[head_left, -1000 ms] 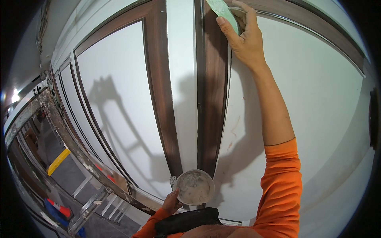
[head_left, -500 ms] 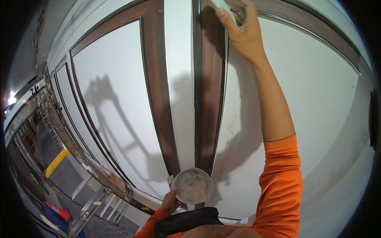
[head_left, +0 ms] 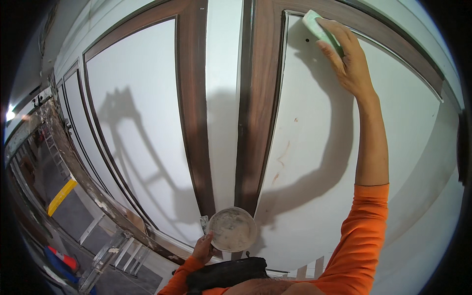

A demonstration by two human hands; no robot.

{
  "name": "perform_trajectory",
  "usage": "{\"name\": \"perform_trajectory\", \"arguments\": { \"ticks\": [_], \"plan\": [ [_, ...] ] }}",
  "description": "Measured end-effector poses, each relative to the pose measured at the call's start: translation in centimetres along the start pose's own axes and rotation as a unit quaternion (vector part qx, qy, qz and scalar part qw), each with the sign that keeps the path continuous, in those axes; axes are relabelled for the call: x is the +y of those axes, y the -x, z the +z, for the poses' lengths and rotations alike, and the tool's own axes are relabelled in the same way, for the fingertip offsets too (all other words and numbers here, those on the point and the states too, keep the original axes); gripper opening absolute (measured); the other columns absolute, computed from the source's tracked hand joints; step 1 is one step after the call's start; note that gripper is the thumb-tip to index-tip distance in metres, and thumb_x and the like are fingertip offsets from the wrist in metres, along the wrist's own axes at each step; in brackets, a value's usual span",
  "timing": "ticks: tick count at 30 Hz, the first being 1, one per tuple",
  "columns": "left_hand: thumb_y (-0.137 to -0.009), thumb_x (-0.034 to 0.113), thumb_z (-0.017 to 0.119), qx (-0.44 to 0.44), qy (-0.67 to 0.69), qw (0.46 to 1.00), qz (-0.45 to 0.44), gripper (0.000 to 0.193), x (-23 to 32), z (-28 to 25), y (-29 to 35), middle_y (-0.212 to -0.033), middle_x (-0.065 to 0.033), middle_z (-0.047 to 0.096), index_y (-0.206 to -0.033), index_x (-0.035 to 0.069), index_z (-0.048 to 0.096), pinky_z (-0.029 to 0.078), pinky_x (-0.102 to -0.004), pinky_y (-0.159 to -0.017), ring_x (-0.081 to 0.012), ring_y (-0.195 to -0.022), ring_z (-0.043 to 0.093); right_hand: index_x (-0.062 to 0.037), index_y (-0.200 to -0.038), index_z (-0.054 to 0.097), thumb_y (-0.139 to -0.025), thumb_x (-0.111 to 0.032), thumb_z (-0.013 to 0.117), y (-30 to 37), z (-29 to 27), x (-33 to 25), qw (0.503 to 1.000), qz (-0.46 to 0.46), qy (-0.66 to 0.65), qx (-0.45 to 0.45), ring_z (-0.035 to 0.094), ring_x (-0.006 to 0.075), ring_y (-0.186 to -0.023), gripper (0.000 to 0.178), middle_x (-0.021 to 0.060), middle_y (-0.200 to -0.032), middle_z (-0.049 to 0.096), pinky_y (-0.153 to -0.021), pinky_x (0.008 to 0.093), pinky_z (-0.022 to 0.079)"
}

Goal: The person applies patching compound to a wall surface using a putty knife and a flexible spreader, then smooths the surface by wiping it with a sanding block.

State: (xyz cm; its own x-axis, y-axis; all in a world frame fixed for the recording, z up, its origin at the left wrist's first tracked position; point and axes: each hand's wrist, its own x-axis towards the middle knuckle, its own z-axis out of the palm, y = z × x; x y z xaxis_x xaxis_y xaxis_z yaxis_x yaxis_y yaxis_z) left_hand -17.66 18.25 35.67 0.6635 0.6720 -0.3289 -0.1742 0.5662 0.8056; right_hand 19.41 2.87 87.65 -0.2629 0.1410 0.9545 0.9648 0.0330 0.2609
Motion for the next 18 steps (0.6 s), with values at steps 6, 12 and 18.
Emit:
{"name": "perform_trajectory", "arguments": {
  "ticks": [6, 12, 18],
  "plan": [
    [-0.105, 0.047, 0.054, 0.008, -0.011, 1.000, 0.005, 0.043, 0.0, 0.5, -0.3, -0.080, -0.0042, 0.067, -0.115, 0.005, 0.058, 0.050, -0.0257, -0.046, -0.0127, -0.052, 0.058, -0.0269, -0.136, 0.064, -0.090, -0.029, 0.075, -0.9, -0.5, 1.9, 0.979, -0.089, 0.168, -0.077, 0.052, 0.0322, -0.129, 0.048, 0.0083, -0.142, 0.058, -0.111, 0.0455, 0.042],
    [-0.105, 0.045, 0.055, -0.002, -0.004, 1.000, 0.009, 0.042, -0.2, 0.0, -0.3, -0.081, -0.0032, 0.067, -0.115, 0.004, 0.058, 0.050, -0.0252, -0.048, -0.0112, -0.055, 0.059, -0.0301, -0.135, 0.065, -0.088, -0.032, 0.076, -1.3, 0.2, 2.1, 0.971, -0.103, 0.200, -0.085, 0.051, 0.0297, -0.130, 0.048, 0.0043, -0.145, 0.057, -0.112, 0.0461, 0.041],
    [-0.105, 0.049, 0.053, 0.004, 0.001, 1.000, 0.005, 0.047, 0.1, 0.4, -0.2, -0.077, -0.0034, 0.066, -0.119, 0.004, 0.055, 0.051, -0.0243, -0.046, -0.0106, -0.048, 0.055, -0.0319, -0.134, 0.065, -0.088, -0.034, 0.075, -1.7, 0.8, 2.4, 0.967, -0.105, 0.219, -0.079, 0.050, 0.0289, -0.131, 0.048, 0.0035, -0.145, 0.057, -0.113, 0.0461, 0.040]
  ]
}}
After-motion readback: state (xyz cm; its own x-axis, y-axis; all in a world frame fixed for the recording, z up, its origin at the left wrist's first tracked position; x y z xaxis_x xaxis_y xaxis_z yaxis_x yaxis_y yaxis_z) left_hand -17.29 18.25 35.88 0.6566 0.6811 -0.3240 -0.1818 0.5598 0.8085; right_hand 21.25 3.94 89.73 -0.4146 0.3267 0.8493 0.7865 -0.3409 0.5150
